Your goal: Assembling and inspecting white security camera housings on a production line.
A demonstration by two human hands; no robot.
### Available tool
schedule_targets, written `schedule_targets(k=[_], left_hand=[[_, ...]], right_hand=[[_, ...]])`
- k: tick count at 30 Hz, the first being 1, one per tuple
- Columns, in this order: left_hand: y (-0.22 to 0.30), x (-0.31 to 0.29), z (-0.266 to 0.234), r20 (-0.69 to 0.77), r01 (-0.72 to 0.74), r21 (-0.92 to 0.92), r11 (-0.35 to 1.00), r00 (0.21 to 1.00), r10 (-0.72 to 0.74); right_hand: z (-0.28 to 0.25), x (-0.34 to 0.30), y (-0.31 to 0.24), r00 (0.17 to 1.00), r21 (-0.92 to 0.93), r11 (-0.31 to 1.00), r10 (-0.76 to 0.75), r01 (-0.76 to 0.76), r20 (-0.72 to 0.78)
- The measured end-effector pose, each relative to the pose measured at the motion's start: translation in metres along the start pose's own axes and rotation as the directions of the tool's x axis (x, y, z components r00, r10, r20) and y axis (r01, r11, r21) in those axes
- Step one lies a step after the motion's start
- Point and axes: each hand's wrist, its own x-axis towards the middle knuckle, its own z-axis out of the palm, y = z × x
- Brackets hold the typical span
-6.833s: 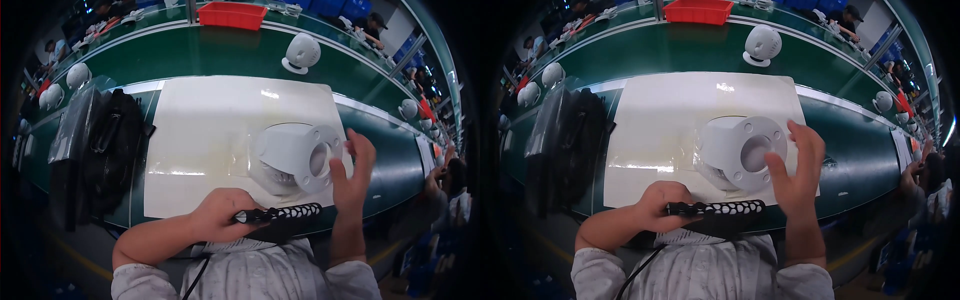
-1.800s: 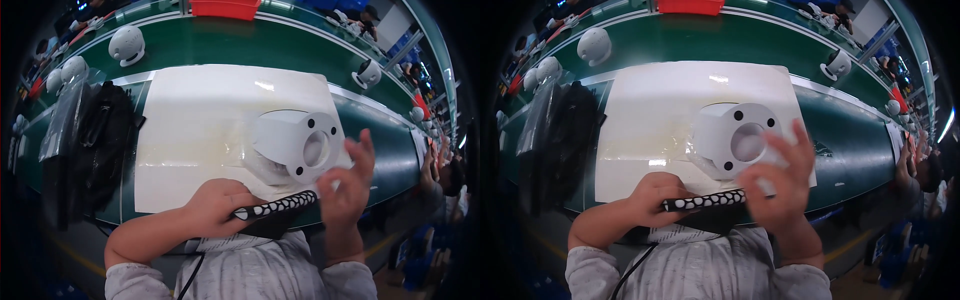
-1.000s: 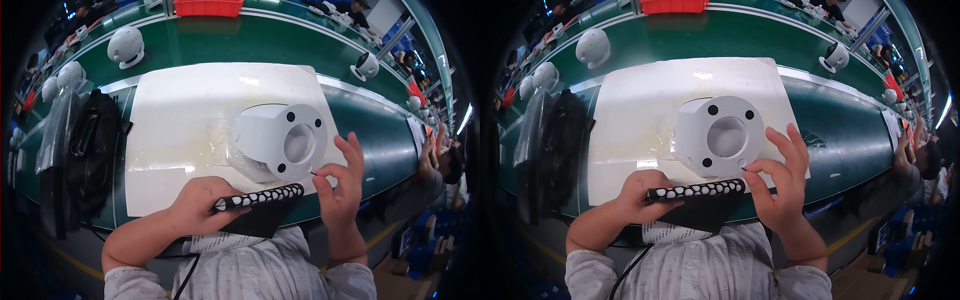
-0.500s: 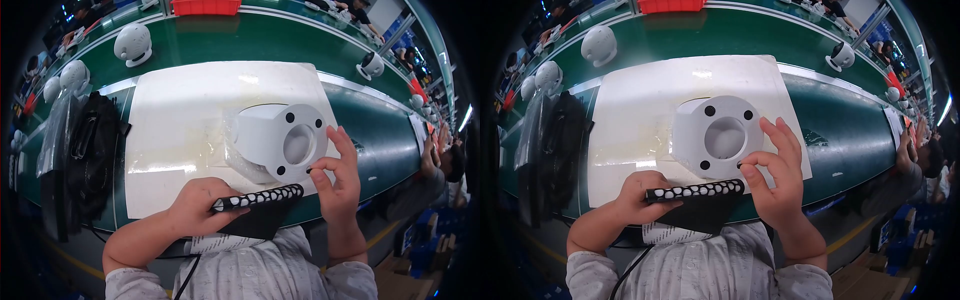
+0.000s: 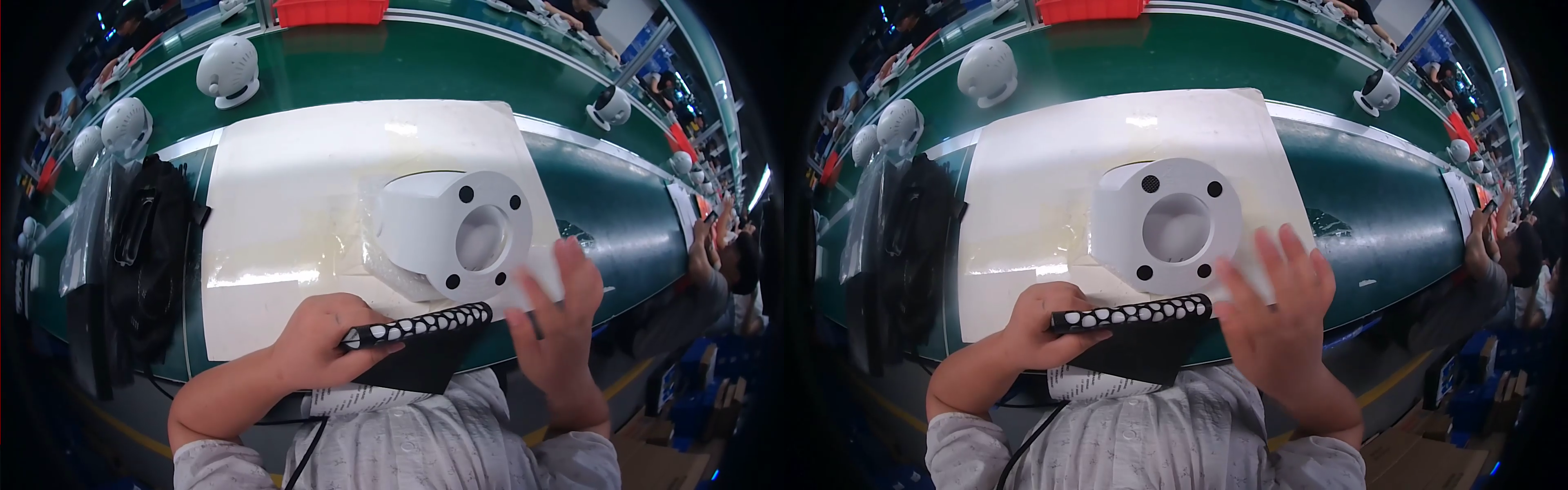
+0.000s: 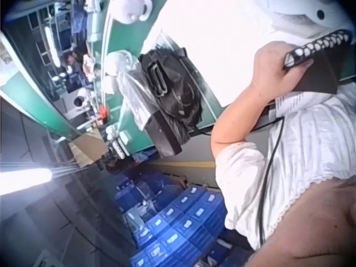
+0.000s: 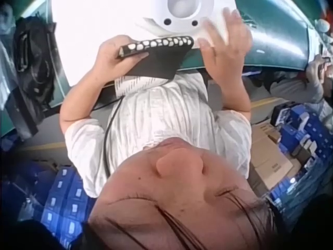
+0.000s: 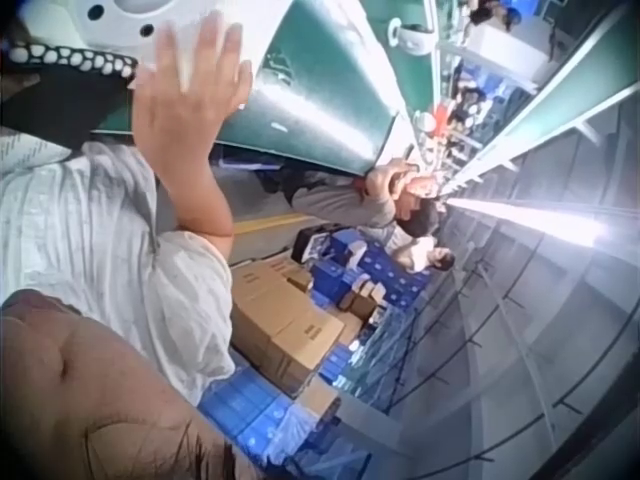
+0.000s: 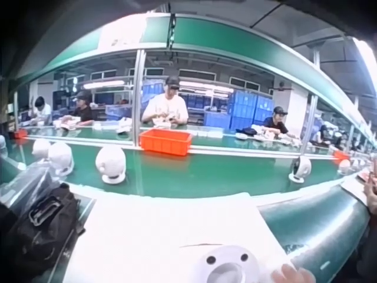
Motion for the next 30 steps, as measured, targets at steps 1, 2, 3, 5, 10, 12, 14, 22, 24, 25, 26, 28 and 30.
schedule_targets(k=[1,2,3,5,10,12,14,22,24,25,26,28,30], left_hand=[[0.0,0.0,0.001,-0.001,-0.004,0.001,1.0,1.0,0.004],[-0.001,0.001,0.001,-0.011,-0.003,-0.006,1.0,1.0,0.003],[0.0,0.003,0.003,-0.019,-0.006,-0.021,1.0,1.0,0.005],[0.001,0.002,0.001,-0.016,0.002,-0.032,1.0,1.0,-0.002],[-0.002,0.001,-0.002,-0.036,0.023,-0.047,0.999,0.999,-0.024],[-0.001,-0.001,-0.006,-0.022,0.01,-0.053,0.999,1.0,-0.012],[0.0,0.002,-0.009,0.003,-0.007,-0.075,0.997,1.0,0.008],[-0.016,-0.004,-0.015,0.076,0.29,-0.173,0.941,0.957,-0.28],[-0.02,0.001,-0.022,0.236,0.497,-0.145,0.855,0.857,-0.458],[-0.024,0.001,-0.022,0.221,0.501,-0.145,0.853,0.857,-0.466],[-0.029,-0.001,-0.018,0.196,0.482,-0.228,0.846,0.874,-0.445],[-0.033,-0.003,-0.018,0.173,0.464,-0.307,0.831,0.886,-0.431],[-0.034,-0.002,-0.017,0.161,0.455,-0.329,0.828,0.891,-0.425]], right_hand=[[0.008,-0.001,0.007,0.981,0.268,0.955,0.161,-0.127,-0.109],[0.017,0.0,0.012,0.926,0.527,0.825,0.336,-0.203,-0.17],[0.023,0.002,0.017,0.925,0.519,0.83,0.337,-0.205,-0.173],[0.034,0.01,0.021,0.867,0.86,-0.342,0.197,-0.377,0.458],[0.029,0.04,0.014,0.881,0.931,-0.254,0.332,-0.262,0.338],[0.037,0.06,0.023,0.914,0.967,-0.113,0.318,-0.229,0.253],[0.05,0.088,0.04,0.938,0.975,0.117,0.316,-0.188,0.143],[0.201,0.231,0.119,0.989,-0.271,0.96,-0.096,0.062,-0.116],[0.218,0.245,0.123,0.989,-0.393,0.919,-0.078,0.022,-0.128],[0.223,0.256,0.116,0.987,-0.386,0.922,-0.092,0.034,-0.132],[0.228,0.266,0.109,0.991,-0.432,0.902,0.051,0.007,0.123],[0.217,0.283,0.077,0.943,-0.363,0.929,0.057,0.069,0.327],[0.212,0.307,0.037,0.953,-0.078,0.978,-0.169,0.194,0.25]])
